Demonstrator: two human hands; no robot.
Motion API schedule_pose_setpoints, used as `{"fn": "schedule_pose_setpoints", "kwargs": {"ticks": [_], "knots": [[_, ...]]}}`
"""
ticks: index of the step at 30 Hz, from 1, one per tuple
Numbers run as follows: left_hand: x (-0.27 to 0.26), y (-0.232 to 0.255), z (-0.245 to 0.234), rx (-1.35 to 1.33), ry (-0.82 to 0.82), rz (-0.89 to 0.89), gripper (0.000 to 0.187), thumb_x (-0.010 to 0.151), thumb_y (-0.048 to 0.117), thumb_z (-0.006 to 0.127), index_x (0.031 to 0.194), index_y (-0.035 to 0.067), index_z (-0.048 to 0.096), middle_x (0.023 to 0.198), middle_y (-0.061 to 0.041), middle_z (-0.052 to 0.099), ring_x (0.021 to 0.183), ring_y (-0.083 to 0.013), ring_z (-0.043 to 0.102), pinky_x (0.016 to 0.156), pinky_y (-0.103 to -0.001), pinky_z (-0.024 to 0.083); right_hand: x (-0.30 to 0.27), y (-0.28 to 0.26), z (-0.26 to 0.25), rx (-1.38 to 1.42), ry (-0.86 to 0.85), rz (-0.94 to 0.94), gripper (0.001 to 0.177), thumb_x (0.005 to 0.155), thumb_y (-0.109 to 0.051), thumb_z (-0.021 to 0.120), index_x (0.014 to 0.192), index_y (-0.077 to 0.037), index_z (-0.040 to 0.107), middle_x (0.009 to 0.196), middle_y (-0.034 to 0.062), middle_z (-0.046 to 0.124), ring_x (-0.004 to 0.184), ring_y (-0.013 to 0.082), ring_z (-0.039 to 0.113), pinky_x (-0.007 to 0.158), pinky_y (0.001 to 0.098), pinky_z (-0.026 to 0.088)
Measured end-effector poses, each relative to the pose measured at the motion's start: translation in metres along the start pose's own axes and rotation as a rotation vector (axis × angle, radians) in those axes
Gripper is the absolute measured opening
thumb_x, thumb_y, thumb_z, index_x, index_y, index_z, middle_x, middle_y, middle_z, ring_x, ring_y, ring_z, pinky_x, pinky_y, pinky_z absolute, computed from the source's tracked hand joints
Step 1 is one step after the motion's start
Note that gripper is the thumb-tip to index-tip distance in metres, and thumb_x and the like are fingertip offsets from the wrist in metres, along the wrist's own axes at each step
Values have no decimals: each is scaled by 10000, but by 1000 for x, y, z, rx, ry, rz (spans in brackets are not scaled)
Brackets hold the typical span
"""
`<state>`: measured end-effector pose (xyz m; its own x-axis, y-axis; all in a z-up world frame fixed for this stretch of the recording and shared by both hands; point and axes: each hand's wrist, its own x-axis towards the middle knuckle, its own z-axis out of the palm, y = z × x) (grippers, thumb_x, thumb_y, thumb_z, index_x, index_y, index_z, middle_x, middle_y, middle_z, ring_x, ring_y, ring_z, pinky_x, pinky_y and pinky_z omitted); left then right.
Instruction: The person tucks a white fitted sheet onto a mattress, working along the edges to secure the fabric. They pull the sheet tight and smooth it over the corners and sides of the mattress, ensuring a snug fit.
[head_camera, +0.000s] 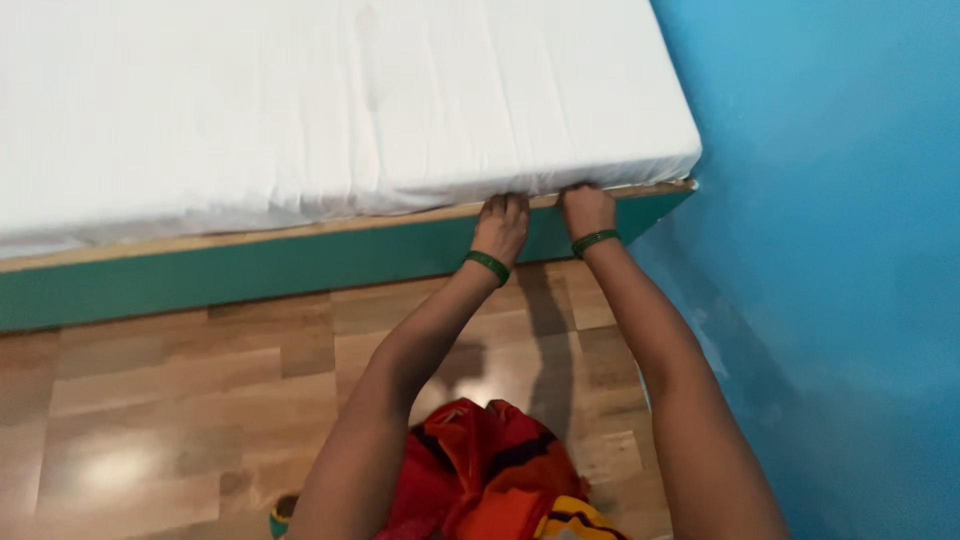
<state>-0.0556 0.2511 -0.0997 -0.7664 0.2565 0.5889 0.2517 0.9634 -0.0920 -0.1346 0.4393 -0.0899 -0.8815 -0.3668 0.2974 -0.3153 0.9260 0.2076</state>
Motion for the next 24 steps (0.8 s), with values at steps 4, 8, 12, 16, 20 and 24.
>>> {"fn": "schedule_pose_setpoints", "kwargs": {"ticks": [4,8,12,16,20,24], "knots": [[9,-6,8,-48,-45,42,293,851,174,588,1093,48,696,1018,-129,645,902,-282,635,771,-406,564,-8,3,-4,79,135,-52,78,850,-137,668,821,-105,732,787,121,732,732,318,715,606,451,589],[22,-11,13,-203,-95,20,181,837,150,601,970,90,709,957,-107,676,857,-274,682,740,-402,590,-11,3,-17,128,200,-107,77,838,-152,687,772,-112,686,822,107,711,821,303,700,701,430,584],[30,-12,10,-227,-170,3,125,848,146,604,912,101,701,938,-108,701,845,-281,702,721,-411,590,-19,1,-32,237,173,-98,58,792,-173,713,785,-120,691,861,117,677,867,308,674,741,433,558],[30,-16,-8,-285,-156,-2,151,808,111,619,929,105,710,950,-109,710,865,-293,699,750,-413,583,-22,-4,-34,170,225,-106,112,795,-185,703,855,-91,698,908,118,670,900,297,669,778,423,556],[30,-14,-21,-281,-91,-30,224,757,89,638,965,101,721,959,-109,719,868,-300,697,776,-432,572,-24,-6,-19,117,233,-89,114,837,-150,674,918,-78,709,948,125,678,934,280,679,809,404,564],[31,-10,-30,-301,-108,-100,223,769,94,645,974,104,731,943,-113,718,869,-303,696,784,-436,570,-23,-7,-12,37,238,-103,223,832,-112,655,1026,-20,716,1003,134,688,964,273,684,817,371,566]]}}
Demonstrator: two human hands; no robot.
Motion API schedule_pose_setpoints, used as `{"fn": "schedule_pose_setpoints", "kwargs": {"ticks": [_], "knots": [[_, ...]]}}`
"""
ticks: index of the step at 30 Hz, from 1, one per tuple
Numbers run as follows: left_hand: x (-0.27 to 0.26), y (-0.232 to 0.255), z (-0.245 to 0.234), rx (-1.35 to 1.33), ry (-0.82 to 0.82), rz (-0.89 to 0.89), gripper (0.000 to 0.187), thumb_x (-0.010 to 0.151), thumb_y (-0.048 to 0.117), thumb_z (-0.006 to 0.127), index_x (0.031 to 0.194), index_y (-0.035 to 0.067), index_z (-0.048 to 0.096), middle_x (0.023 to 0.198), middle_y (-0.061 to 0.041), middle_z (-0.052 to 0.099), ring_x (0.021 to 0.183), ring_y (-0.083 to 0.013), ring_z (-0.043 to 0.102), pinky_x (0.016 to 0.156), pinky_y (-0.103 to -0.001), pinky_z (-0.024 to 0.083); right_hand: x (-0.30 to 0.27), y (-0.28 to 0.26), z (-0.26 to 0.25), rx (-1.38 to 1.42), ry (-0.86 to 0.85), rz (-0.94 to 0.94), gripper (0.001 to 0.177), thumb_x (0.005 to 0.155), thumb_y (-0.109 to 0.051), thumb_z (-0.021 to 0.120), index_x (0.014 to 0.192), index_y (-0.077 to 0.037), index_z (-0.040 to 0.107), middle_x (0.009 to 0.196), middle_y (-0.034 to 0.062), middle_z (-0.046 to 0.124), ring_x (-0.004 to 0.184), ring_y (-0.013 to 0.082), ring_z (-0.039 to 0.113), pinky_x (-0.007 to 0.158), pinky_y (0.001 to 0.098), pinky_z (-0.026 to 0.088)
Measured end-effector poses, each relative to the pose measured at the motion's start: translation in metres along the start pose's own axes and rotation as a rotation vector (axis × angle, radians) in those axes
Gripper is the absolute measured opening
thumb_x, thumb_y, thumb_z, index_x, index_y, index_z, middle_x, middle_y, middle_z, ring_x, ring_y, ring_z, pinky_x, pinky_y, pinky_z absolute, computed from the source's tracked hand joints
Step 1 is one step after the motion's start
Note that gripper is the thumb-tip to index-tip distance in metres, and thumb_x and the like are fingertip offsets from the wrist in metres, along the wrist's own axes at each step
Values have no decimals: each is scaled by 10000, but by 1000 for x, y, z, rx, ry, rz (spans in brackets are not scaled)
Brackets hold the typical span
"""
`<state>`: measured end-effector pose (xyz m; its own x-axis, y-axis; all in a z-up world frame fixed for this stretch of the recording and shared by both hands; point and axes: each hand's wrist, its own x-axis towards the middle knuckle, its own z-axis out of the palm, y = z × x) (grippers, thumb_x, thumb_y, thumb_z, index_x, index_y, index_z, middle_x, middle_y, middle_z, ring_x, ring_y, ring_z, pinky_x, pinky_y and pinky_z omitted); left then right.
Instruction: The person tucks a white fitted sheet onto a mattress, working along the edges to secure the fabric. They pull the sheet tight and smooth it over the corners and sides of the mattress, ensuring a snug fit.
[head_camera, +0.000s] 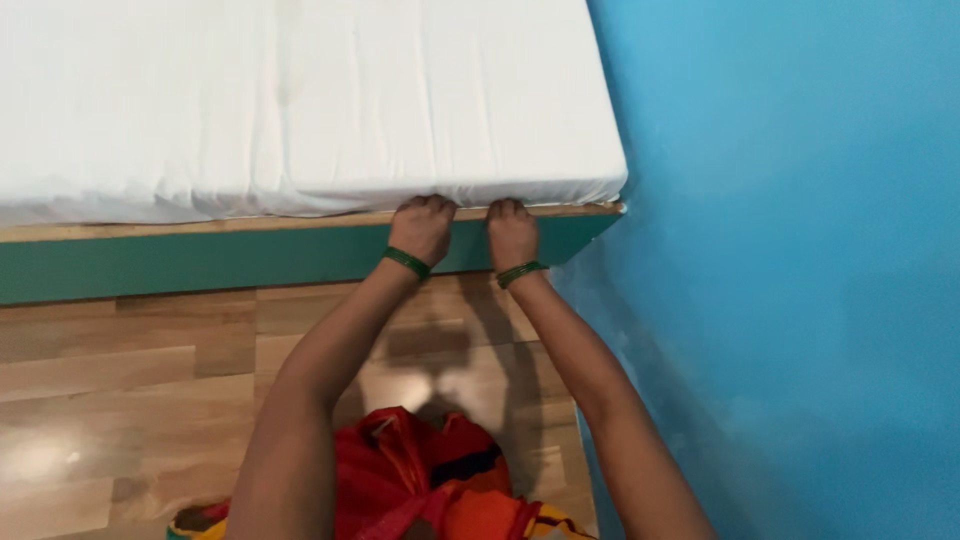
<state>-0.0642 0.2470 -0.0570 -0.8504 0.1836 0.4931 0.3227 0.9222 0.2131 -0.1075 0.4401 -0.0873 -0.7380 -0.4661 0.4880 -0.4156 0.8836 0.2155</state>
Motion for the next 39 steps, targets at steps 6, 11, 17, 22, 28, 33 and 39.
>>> {"fn": "schedule_pose_setpoints", "kwargs": {"ticks": [6,11,17,22,28,33,39], "knots": [[2,-1,-6,1,20,21,186,768,85,638,922,107,739,927,-97,724,852,-290,695,758,-426,569,4,-2,-22,123,-88,71,351,780,-254,762,1027,-11,708,1002,146,682,934,302,682,798,406,565],[3,-5,-13,-46,35,48,185,764,90,636,918,104,737,929,-82,729,835,-282,690,724,-428,557,9,-8,-37,175,-38,98,451,695,-350,849,980,-33,702,998,143,683,936,319,682,801,422,560],[-3,-8,-3,-34,109,67,210,807,145,611,978,103,724,940,-71,705,850,-266,679,729,-430,545,12,-15,-46,166,-67,151,463,661,-350,889,958,-46,704,969,142,687,919,317,682,771,432,571],[-4,-13,2,-54,18,98,221,810,155,612,1002,98,707,960,-80,683,868,-270,669,781,-422,552,16,-23,-57,158,-91,211,427,666,-328,899,931,-56,704,975,138,693,932,312,691,748,428,577],[-1,-12,1,5,-47,109,255,800,154,617,1030,83,703,973,-103,680,875,-276,671,781,-411,552,16,-20,-60,171,-79,170,414,699,-313,889,960,-50,705,976,144,685,916,314,691,744,421,579],[-4,-8,5,-47,-1,62,226,816,146,614,1008,77,710,962,-102,692,863,-284,671,788,-413,559,11,-12,-60,228,-65,111,435,730,-327,876,1004,-27,718,990,169,689,895,338,687,730,429,581],[-6,-4,15,27,82,40,181,816,149,625,963,95,716,939,-87,700,863,-296,675,767,-456,559,-18,24,-32,743,129,196,363,943,-360,746,1136,-53,725,1084,132,742,1002,271,710,827,366,578]]}}
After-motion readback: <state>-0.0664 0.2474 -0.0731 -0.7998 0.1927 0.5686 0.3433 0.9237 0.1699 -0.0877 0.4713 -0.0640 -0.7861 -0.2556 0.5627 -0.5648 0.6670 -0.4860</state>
